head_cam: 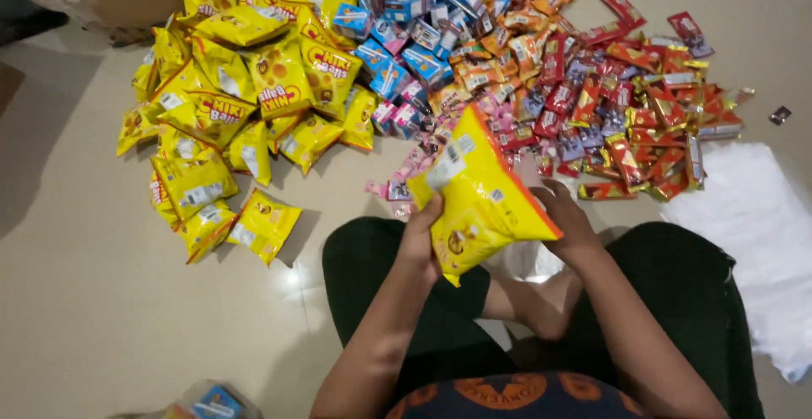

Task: Packing various snack packets from a large pile on the floor into a clear plastic bag.

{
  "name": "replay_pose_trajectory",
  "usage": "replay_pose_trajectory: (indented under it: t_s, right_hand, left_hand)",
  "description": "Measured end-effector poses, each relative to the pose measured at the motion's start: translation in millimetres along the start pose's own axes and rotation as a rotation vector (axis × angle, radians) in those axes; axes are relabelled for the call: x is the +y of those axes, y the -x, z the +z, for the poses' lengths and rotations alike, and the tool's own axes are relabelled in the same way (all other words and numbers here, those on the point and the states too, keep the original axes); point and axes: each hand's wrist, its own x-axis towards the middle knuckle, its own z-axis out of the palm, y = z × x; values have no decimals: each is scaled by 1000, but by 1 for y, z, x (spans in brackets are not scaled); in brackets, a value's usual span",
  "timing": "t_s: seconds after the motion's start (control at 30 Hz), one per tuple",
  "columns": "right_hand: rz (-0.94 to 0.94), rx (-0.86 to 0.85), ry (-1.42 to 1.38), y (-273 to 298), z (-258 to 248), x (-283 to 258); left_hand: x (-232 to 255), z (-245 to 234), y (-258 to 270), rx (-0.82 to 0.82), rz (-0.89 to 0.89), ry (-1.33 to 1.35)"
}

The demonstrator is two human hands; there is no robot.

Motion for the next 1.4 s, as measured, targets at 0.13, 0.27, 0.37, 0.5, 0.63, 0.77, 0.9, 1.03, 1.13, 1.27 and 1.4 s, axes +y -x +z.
replay_pose_trajectory:
  t_s: [0.13,0.27,0.37,0.5,0.63,0.77,0.9,1.03,1.13,1.27,1.4]
  right_hand:
    - [43,-28,-42,5,4,-16]
    - [70,-108,-183,15,2,-22]
    - [-67,-95,-137,23,-6,-22]
    - [-153,-85,-78,26,-12,-12]
    - [-153,-84,35,33,-12,-7]
    - [-158,-111,37,40,-12,-18]
    - [-142,-165,78,54,-19,-40]
    - [-175,-186,68,55,-23,-43]
    - [-141,-183,52,63,-33,-55]
    - [-170,-197,78,62,-26,-57]
    - [-266,-127,109,74,-9,-66]
  left_hand:
    - [-10,13,6,19,-126,13]
    - [-5,38,21,95,40,-520]
    - [-6,40,25,199,101,-753]
    - [-4,33,21,285,126,-846]
    - [-4,36,28,343,157,-976]
    - [-8,38,31,394,202,-1179]
    - [0,72,57,413,155,-1481]
    - [-11,59,57,339,142,-1563]
    - [-17,59,62,330,83,-1562]
    - [-19,71,70,317,33,-1464]
    - [-30,70,60,365,148,-1256]
